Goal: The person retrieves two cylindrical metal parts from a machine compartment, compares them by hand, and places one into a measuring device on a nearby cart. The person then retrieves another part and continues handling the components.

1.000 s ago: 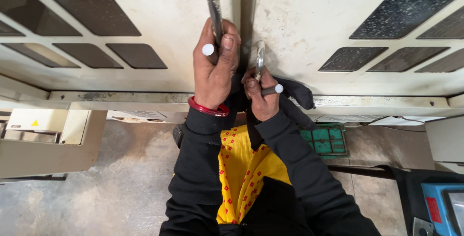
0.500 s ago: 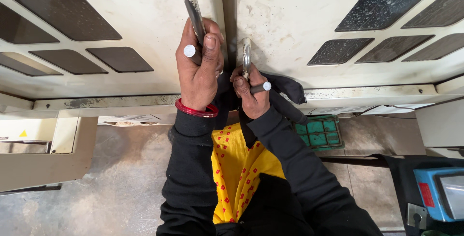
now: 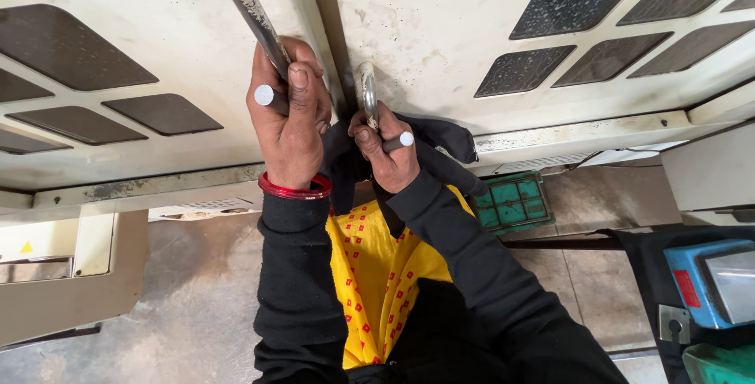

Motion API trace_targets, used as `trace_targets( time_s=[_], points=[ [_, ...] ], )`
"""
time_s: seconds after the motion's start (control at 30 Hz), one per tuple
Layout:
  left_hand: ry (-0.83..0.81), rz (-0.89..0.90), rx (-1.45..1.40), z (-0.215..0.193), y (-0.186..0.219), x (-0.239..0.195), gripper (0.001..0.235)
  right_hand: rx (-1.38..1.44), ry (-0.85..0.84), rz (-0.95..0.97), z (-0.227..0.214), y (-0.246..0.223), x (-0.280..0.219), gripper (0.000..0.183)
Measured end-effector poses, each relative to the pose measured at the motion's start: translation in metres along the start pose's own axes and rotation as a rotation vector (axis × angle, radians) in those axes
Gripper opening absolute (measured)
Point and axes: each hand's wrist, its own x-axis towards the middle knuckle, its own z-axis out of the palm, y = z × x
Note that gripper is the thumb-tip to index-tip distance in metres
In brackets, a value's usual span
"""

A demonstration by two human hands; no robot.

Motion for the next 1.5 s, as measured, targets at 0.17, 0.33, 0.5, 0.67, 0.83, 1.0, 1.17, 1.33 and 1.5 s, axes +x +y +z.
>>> trace_targets(
  time_s=[0.17, 0.33, 0.5, 0.67, 0.83, 1.0, 1.17, 1.33, 1.5],
  points=[
    [0.002, -0.010, 0.000, 0.000, 0.000, -0.001, 0.033, 0.008, -0.002, 0.006, 0.000, 0.001, -0.001, 0.047],
    [0.000, 0.005, 0.011, 0.003, 0.001, 0.000, 0.032, 0.013, -0.005, 0.012, -0.001, -0.001, -0.001, 0.045],
    [-0.012, 0.017, 0.027, 0.002, 0.000, 0.001, 0.030, 0.017, -0.002, 0.026, -0.002, -0.003, -0.001, 0.043],
    [-0.007, 0.022, 0.030, 0.002, -0.004, -0.001, 0.031, 0.019, 0.004, 0.017, -0.004, -0.003, -0.001, 0.039],
    [0.003, 0.017, 0.024, 0.002, -0.007, -0.004, 0.030, -0.047, 0.027, -0.027, -0.006, -0.002, -0.003, 0.038],
    [0.015, 0.037, 0.030, 0.002, -0.010, -0.002, 0.028, -0.051, 0.037, -0.046, -0.008, -0.001, -0.002, 0.040],
    [0.018, 0.028, -0.015, 0.004, -0.010, -0.005, 0.031, -0.078, 0.026, -0.015, -0.011, -0.004, -0.003, 0.038],
    [0.010, 0.038, -0.039, 0.005, -0.011, -0.004, 0.034, -0.042, -0.007, -0.012, -0.013, -0.005, -0.001, 0.037],
    [0.035, 0.067, -0.046, 0.008, -0.014, -0.001, 0.034, -0.075, -0.014, -0.031, -0.015, -0.002, 0.001, 0.036]
  ],
)
